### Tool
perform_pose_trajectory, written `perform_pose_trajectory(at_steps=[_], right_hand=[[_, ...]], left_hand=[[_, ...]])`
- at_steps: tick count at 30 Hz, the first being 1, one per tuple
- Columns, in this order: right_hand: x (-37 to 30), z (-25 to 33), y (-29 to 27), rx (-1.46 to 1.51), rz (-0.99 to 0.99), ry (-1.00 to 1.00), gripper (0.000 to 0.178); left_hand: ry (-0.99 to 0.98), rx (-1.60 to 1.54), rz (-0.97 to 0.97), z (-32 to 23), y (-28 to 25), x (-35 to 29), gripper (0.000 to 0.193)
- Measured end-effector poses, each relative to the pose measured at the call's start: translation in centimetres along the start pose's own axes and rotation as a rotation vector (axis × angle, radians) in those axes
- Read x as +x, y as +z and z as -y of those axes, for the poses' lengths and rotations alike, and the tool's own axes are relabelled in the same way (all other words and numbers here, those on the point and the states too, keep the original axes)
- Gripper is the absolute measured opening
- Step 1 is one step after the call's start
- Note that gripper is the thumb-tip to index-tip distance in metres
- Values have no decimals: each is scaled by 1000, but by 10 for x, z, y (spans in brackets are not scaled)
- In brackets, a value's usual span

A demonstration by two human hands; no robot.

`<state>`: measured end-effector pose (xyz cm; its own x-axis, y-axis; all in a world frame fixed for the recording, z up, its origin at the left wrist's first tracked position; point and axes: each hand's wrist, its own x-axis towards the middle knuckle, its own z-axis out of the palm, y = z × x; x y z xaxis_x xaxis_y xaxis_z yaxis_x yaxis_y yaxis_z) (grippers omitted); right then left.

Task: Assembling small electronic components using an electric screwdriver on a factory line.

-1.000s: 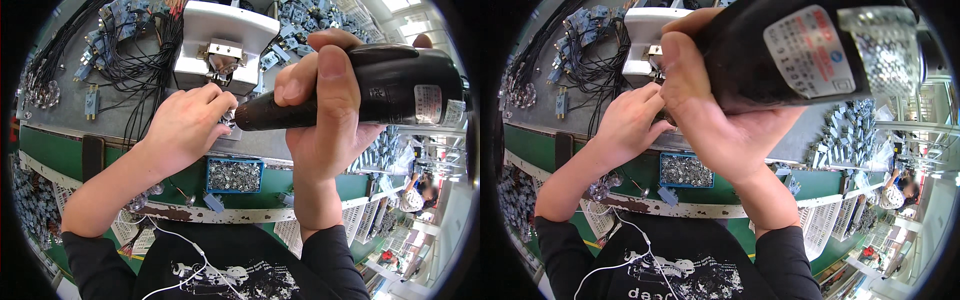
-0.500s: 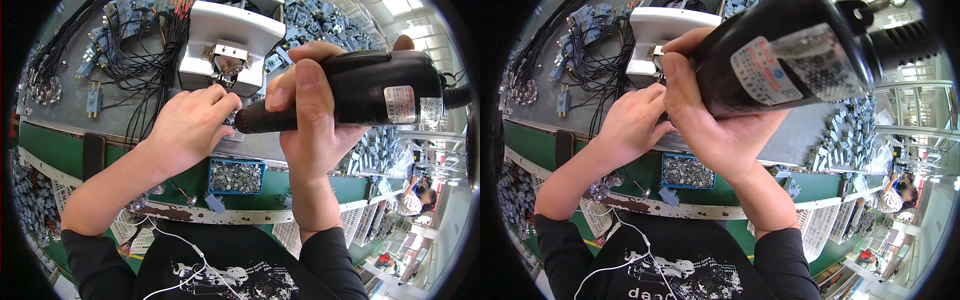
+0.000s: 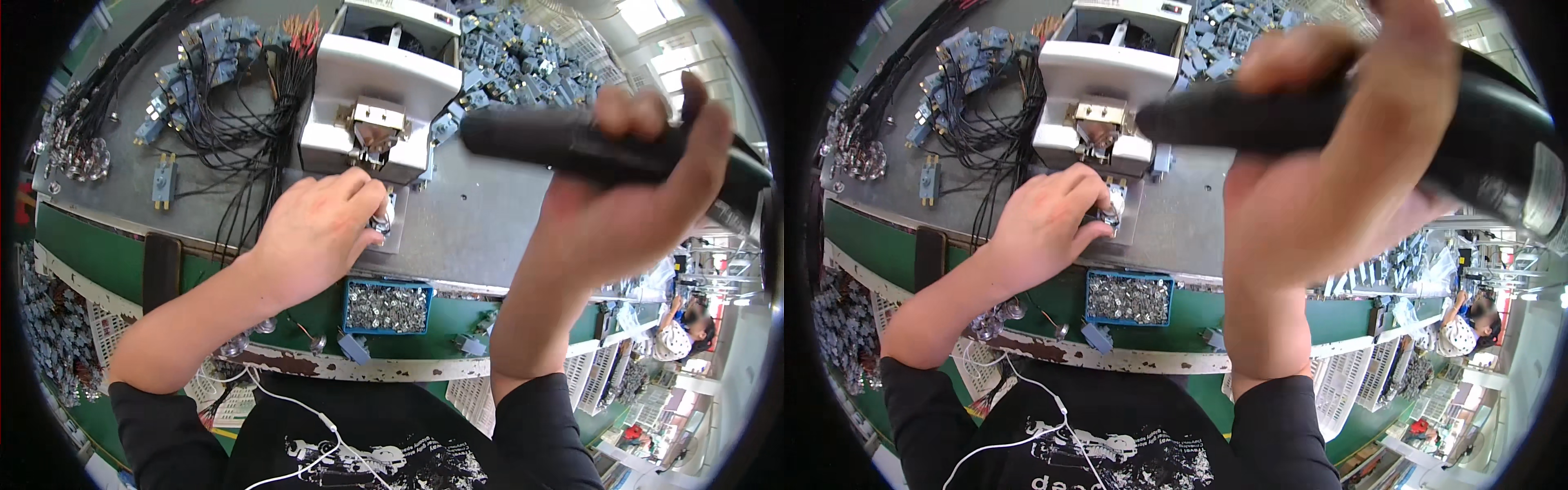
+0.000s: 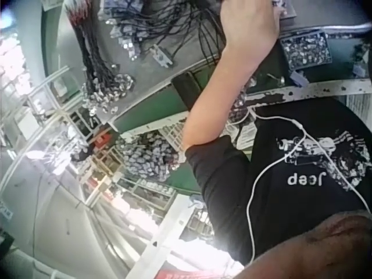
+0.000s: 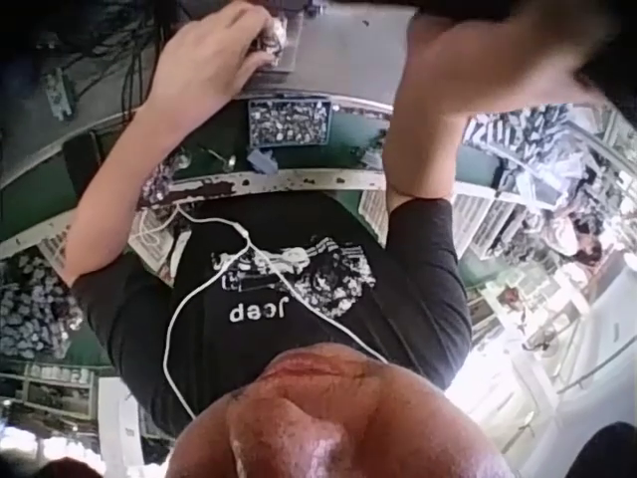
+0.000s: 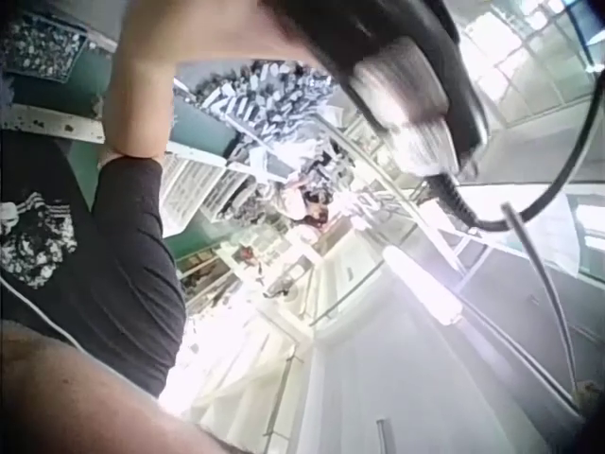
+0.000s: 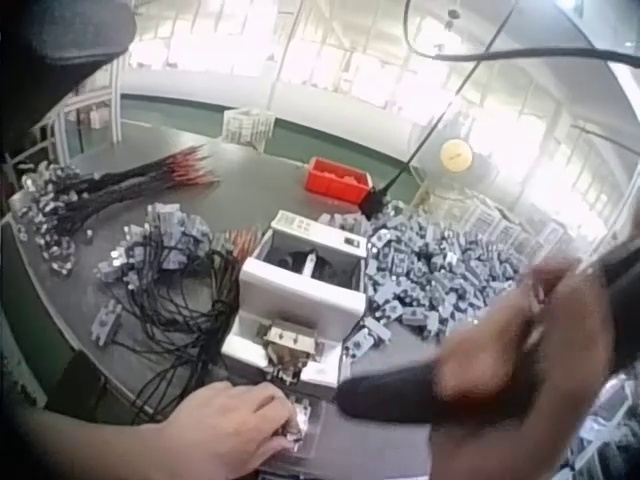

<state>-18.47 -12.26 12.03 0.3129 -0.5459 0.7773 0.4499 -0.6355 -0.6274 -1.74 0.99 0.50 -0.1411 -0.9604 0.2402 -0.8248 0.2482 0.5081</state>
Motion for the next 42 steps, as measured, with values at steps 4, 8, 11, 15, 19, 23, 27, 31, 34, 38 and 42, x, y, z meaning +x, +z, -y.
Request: perform_pose_trajectory(at_steps=[4, 8, 11, 15, 19, 23, 27, 31, 34, 38, 42], right_hand=[[53, -54, 39, -181, -694, -259, 49], [35, -25, 55, -224, -571, -87, 60], [34, -2, 40, -287, -408, -321, 40], [16, -9, 55, -289, -386, -221, 39], [8, -12, 58, -281, -354, -105, 39], [7, -20, 69, -260, -313, -3, 38], [0, -25, 78, -244, -274, 111, 38], [-11, -28, 83, -235, -236, 228, 38], [-6, -38, 88, -63, -197, 264, 55], [-3, -42, 85, 8, -203, 256, 66], [-8, -34, 47, -35, -164, 218, 35]], left_hand=[[26, 5, -9, 1, 3, 1, 33], [-14, -23, -14, 6, 4, 1, 34], [3, -105, -35, 6, 6, 1, 31], [-8, -107, -22, 9, 7, -1, 31], [32, -94, -45, 9, 10, -2, 31], [10, -88, -39, 5, 8, -1, 31], [12, -48, -42, 5, 8, -3, 32], [41, -29, -44, 5, 8, -2, 26], [129, -13, -92, 7, 10, -5, 17], [118, -27, -80, 8, 11, -7, 12], [103, -37, -118, 7, 12, -6, 16]])
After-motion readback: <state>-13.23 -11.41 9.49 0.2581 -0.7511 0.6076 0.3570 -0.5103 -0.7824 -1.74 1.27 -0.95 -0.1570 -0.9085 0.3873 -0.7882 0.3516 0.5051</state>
